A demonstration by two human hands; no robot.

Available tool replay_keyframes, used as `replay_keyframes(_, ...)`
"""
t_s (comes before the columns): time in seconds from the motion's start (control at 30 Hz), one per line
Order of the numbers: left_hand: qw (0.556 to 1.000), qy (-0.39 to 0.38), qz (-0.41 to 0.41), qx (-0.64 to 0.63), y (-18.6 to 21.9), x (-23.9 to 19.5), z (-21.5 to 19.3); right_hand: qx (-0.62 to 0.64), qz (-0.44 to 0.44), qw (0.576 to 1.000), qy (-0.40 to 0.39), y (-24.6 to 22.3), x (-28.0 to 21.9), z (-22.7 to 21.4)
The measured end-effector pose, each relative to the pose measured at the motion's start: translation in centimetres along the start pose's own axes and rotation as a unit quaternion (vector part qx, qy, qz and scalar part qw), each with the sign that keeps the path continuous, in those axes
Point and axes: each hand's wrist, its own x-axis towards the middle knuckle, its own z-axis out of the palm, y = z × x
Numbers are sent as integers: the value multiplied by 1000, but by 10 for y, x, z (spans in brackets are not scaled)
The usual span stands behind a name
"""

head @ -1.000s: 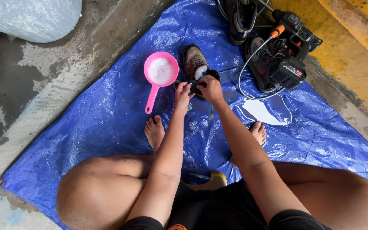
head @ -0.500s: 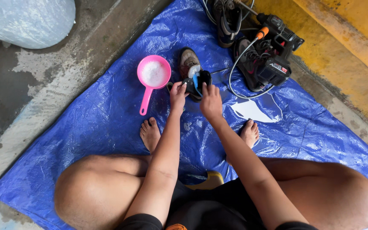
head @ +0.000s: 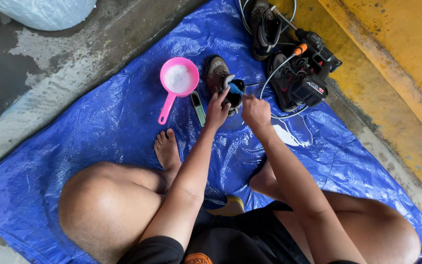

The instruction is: The person scrubs a brown shoe using a blue brush and a green brush, applying soap from a pink scoop. They clean the interior and exterior surfaces of the shoe while sitting on a blue tarp.

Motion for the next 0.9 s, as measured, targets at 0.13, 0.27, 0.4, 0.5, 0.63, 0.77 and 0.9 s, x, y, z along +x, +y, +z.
replay_keyframes(0.13, 999, 24, 5, 41, -11, 5, 6, -37, -45, 993, 103, 0, 4, -9)
replay_keyframes(0.27, 998, 5, -19, 52, -15, 7, 5, -65, -125, 973, 182, -7, 2, -2)
replay_keyframes(0.4, 998, 33, 28, 35, -18, 3, 7, -50, -108, 979, 164, 18, 19, -25)
replay_keyframes(0.5, 999, 20, 24, 41, -20, 4, 8, -69, -119, 983, 118, 15, 10, -21)
replay_keyframes(0.63, 1000, 5, 1, 1, -20, 1, 5, -48, -125, 987, 89, 17, 19, -28)
replay_keyframes(0.77, 999, -36, -28, -24, -14, -1, 2, -51, -111, 989, 83, 12, 18, -26)
replay_keyframes(0.9, 999, -28, -31, 17, -14, 0, 4, -39, -111, 989, 89, 19, 24, -29)
